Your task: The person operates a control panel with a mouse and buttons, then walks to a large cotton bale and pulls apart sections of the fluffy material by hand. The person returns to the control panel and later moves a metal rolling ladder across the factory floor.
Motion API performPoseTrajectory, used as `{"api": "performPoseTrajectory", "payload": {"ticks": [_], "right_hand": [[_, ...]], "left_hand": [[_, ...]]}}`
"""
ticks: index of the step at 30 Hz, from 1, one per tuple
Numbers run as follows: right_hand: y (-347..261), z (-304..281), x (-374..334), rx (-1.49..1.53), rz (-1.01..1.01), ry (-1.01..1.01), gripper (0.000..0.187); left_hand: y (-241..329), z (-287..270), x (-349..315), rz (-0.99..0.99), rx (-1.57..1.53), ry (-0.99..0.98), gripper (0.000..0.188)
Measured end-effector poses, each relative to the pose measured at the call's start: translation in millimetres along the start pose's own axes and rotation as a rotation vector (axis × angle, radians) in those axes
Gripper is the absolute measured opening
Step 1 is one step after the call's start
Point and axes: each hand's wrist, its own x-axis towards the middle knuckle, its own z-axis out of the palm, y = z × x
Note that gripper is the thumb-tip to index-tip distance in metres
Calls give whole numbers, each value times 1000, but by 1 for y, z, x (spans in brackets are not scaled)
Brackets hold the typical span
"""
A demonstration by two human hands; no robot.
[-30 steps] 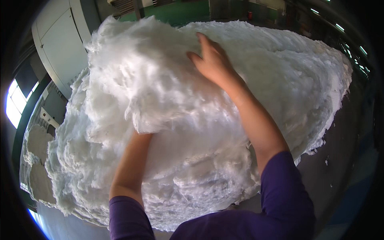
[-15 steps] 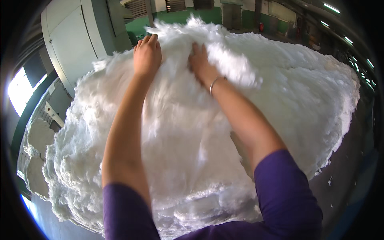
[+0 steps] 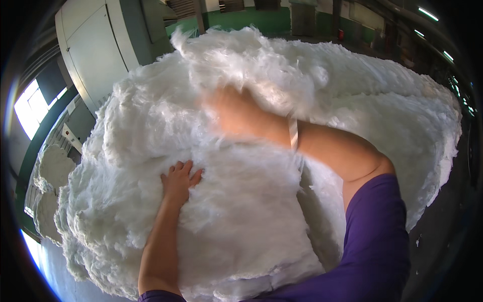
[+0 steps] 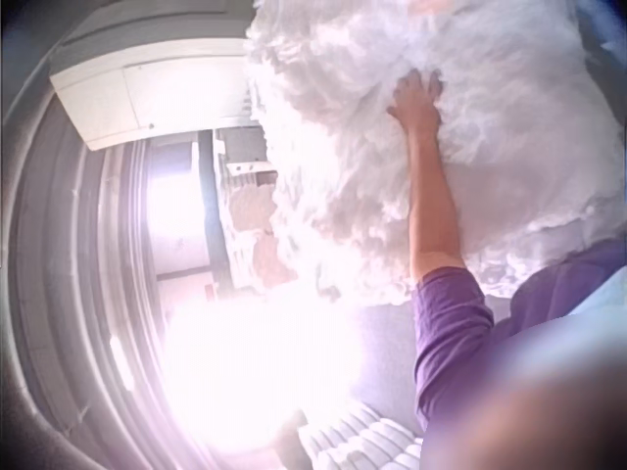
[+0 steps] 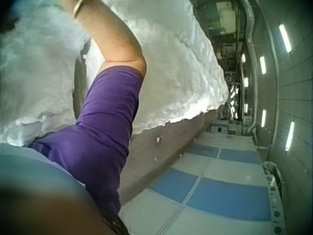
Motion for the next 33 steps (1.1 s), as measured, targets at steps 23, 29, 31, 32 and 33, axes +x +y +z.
{"api": "performPoseTrajectory", "payload": {"ticks": [23,29,31,32,33], "right_hand": [[38,-111,-62,144,-72,-290,45],[22,-273,-431,238,300,-102,37],[-5,-279,-557,364,788,-138,36],[-22,-275,-611,284,1046,-199,36],[-38,-269,-657,270,1239,-290,37]], "left_hand": [[-49,61,30,69,-38,251,61],[16,1,-21,70,552,236,35],[63,-30,-54,103,405,324,34],[88,-45,-73,142,210,427,34],[114,-58,-95,169,20,525,35]]}}
